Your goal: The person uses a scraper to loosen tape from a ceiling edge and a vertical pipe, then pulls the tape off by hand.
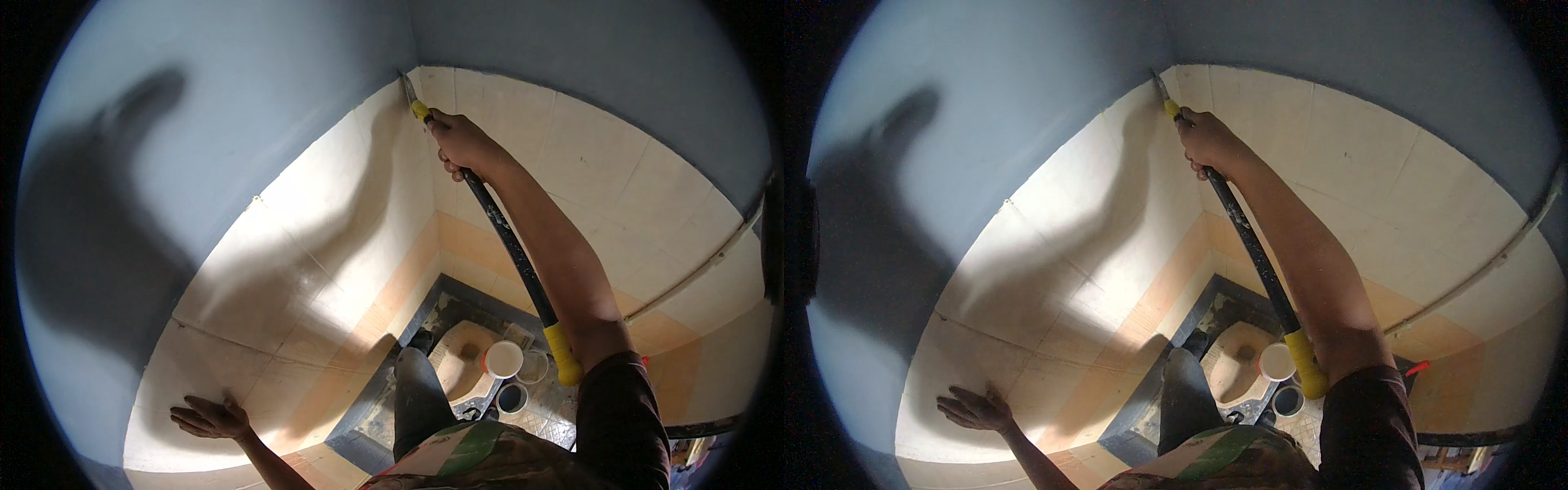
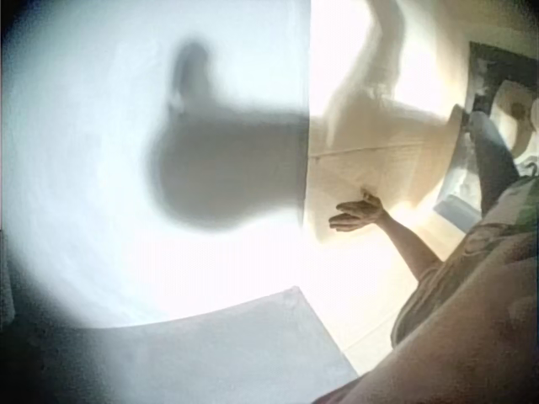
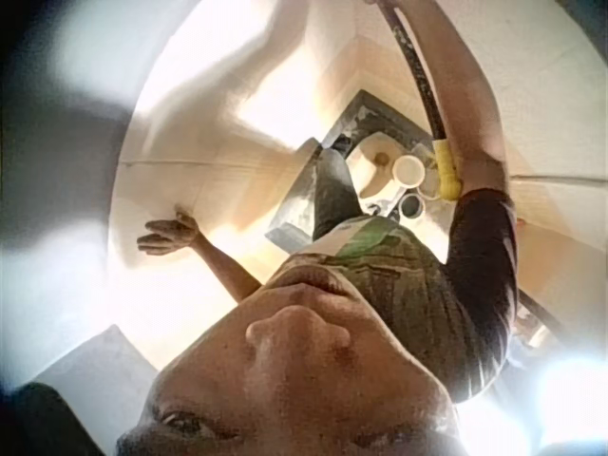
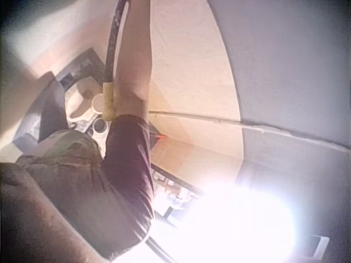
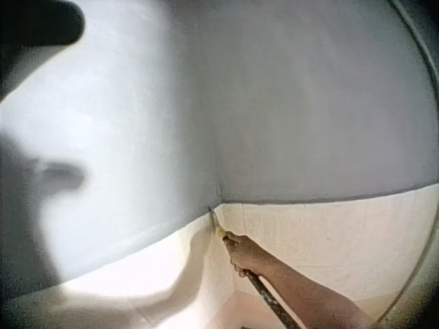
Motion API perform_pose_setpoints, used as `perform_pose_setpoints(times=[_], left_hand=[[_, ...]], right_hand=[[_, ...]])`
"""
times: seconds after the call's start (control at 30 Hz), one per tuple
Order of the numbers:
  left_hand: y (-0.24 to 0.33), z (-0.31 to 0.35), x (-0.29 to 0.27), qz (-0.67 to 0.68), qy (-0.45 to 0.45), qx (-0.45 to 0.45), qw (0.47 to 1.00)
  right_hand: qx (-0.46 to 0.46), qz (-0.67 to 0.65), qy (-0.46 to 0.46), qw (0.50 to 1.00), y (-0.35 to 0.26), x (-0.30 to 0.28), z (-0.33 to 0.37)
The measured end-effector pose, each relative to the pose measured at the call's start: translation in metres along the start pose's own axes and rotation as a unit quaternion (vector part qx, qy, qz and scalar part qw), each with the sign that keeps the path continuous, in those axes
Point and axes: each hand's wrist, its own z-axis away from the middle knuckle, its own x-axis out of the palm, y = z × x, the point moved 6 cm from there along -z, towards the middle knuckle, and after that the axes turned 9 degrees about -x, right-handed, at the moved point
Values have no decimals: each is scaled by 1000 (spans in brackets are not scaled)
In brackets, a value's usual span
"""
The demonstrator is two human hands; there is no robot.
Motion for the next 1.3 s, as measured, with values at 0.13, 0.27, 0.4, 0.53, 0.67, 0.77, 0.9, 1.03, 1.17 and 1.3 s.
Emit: perform_pose_setpoints(times=[0.13, 0.27, 0.4, 0.53, 0.67, 0.77, 0.9, 1.03, 1.17, 1.3], left_hand=[[-1, 4, 3, 13, -4, -7, 1000], [1, 3, 3, 12, -3, -14, 1000], [8, -4, -3, 0, 15, -5, 1000], [4, -2, -4, -4, 2, -8, 1000], [5, -2, 1, -4, 1, -10, 1000], [4, -2, -1, -15, 5, -8, 1000], [5, -3, -1, 9, 14, -7, 1000], [4, -1, -4, -12, 6, -6, 1000], [8, -4, -7, 12, 24, -3, 1000], [13, -5, -10, -10, 19, 0, 1000]], right_hand=[[-10, 61, 3, 998, -4, -9, -3], [-2, 81, -11, 997, -13, -10, -2], [-7, 48, -12, 999, -15, -2, 7], [8, -3, -15, 1000, -13, 7, 12], [25, -49, -17, 998, 9, -4, -7], [9, -9, -6, 1000, 4, 4, 2], [-15, 20, 12, 1000, 11, -17, -20], [-8, 26, 5, 1000, 10, -14, -24], [-23, 40, -2, 999, 22, -28, -50], [-6, -106, 8, 994, 26, -26, -42]])
